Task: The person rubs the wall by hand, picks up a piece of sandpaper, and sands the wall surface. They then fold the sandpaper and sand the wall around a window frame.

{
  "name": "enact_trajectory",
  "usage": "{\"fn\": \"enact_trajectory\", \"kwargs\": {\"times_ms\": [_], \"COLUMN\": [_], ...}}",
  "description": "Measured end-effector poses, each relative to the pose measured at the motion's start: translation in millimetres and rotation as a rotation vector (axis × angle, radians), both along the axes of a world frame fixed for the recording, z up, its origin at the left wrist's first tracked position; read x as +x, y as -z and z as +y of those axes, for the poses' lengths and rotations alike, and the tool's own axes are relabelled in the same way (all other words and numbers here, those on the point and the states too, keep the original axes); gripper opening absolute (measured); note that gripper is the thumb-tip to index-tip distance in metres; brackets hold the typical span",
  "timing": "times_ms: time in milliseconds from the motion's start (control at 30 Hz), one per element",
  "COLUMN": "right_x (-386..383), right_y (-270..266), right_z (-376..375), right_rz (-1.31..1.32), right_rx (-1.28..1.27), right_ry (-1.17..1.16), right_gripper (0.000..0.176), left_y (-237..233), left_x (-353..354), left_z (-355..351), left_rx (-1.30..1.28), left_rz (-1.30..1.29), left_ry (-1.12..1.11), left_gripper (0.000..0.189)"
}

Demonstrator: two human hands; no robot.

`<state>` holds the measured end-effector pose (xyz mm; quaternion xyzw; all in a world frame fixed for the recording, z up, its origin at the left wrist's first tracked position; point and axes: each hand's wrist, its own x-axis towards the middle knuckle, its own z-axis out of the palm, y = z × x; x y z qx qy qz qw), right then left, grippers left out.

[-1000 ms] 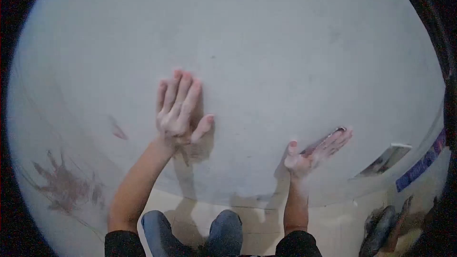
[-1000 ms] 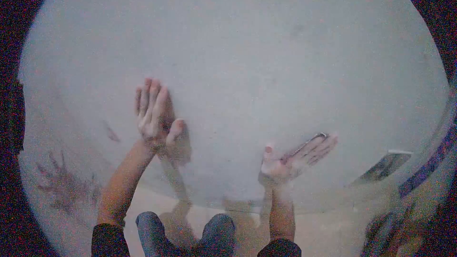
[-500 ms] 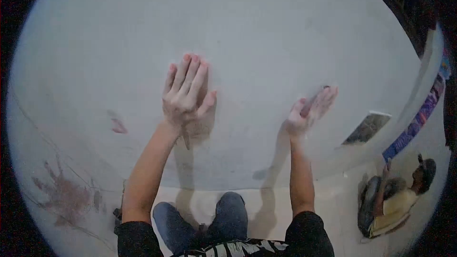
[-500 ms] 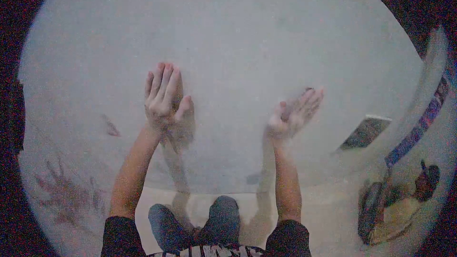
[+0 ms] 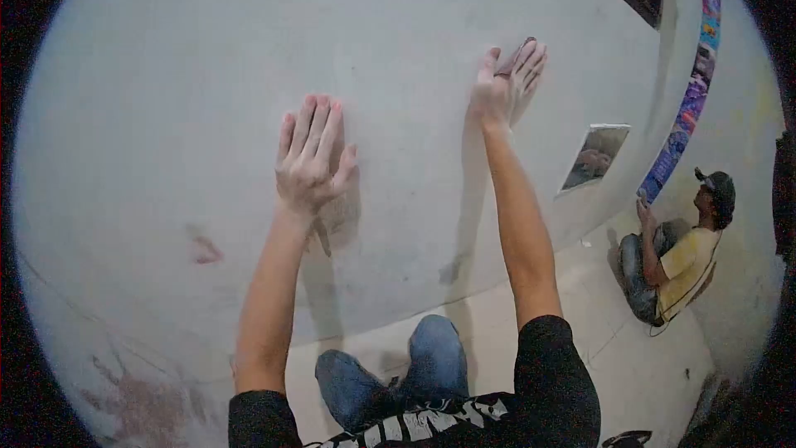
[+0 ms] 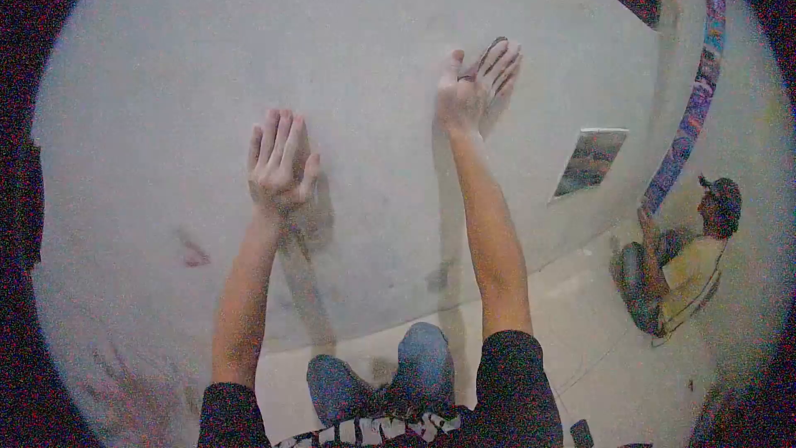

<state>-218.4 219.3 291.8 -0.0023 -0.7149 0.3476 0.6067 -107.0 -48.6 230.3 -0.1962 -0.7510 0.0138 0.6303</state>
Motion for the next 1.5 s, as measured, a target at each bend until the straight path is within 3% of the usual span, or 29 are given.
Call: {"fn": "enact_trajectory", "kwargs": {"times_ms": [200,300,400,633,733,933,1033,1200,1300,1367,1500], "right_x": [-33.2,-52.1,-60.9,-85.7,-93.8,-53.3,-62.1,-54.6,-35.6,-29.8,-20.1], "right_y": [17.6,46.9,72.6,48.7,72.2,150.9,142.5,76.6,72.7,94.5,205.3], "right_z": [24.0,33.0,13.8,8.6,6.1,-36.8,-57.6,-67.6,-83.0,-76.5,-77.0], "right_rz": [-0.060,-0.022,-0.007,0.179,0.297,0.295,0.407,0.353,0.300,0.236,0.059], "right_rx": [0.011,0.167,0.258,0.255,0.344,0.444,0.472,0.382,0.393,0.414,0.417], "right_ry": [-0.108,-0.070,0.120,0.084,-0.014,-0.165,-0.194,-0.178,-0.174,-0.178,-0.186], "right_gripper": [0.078,0.076,0.074,0.070,0.074,0.077,0.079,0.080,0.079,0.080,0.083], "left_y": [33.8,41.8,67.1,71.3,75.0,79.9,73.1,63.2,51.7,43.2,29.8], "left_x": [-42.2,-69.5,-86.0,-100.2,-105.7,-88.3,-84.2,-76.5,-64.8,-67.5,-65.3], "left_z": [25.0,34.1,23.8,11.0,0.5,-30.8,-54.7,-72.0,-87.5,-80.6,-84.5], "left_rx": [0.038,0.052,0.088,0.109,0.123,0.130,0.123,0.090,0.099,0.092,0.075], "left_rz": [0.026,0.010,0.034,0.029,0.044,0.025,0.012,0.078,0.052,0.051,0.074], "left_ry": [0.040,0.068,0.101,0.135,0.138,0.090,0.085,0.046,0.044,0.044,-0.021], "left_gripper": [0.051,0.050,0.050,0.048,0.046,0.050,0.049,0.048,0.047,0.047,0.044]}}
